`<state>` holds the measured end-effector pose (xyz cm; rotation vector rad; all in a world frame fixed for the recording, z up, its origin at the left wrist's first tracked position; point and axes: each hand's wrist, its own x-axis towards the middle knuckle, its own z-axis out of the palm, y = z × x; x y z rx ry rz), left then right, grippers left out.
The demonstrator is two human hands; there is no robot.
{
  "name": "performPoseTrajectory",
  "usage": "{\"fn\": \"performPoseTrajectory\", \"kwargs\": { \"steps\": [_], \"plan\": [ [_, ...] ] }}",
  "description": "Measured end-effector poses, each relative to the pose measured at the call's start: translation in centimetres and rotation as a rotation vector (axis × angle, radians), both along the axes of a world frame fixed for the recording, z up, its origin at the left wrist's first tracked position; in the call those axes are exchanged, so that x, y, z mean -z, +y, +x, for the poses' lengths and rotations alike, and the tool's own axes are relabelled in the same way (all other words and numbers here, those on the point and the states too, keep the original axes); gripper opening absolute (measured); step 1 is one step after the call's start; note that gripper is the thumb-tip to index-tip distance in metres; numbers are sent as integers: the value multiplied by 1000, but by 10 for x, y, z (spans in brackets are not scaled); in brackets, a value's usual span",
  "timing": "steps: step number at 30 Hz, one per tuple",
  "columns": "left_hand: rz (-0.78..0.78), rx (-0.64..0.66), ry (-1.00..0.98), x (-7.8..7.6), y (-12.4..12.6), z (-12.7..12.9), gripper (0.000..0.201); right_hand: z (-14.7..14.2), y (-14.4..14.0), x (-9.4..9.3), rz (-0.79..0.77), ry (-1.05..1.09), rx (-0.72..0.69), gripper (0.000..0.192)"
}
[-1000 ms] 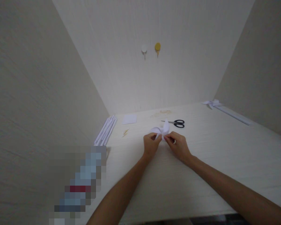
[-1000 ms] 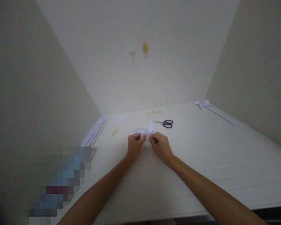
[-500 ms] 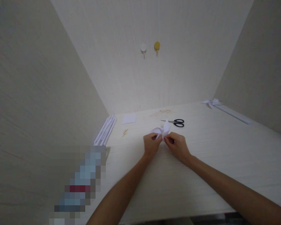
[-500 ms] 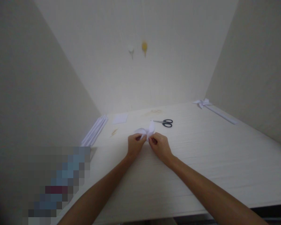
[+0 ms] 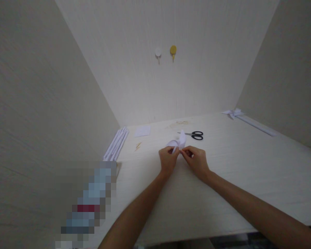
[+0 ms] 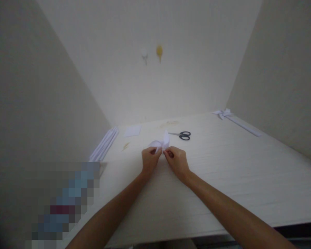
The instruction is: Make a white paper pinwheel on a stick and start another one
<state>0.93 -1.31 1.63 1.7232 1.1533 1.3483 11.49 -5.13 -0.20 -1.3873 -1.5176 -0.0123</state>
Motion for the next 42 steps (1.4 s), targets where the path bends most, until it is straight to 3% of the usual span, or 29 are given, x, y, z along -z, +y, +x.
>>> {"fn": "performPoseTrajectory", "kwargs": {
  "steps": [18, 32, 42],
  "plan": [
    [-127, 31, -95, -1, 4, -2, 21, 3, 3, 1, -33, 77, -78, 12],
    [45, 12, 106, 6, 4, -3, 19, 8, 3, 2, 3, -98, -80, 16],
    [18, 41, 94, 3, 4, -6, 16, 8, 3, 4, -24, -138, -92, 17]
  ]
}}
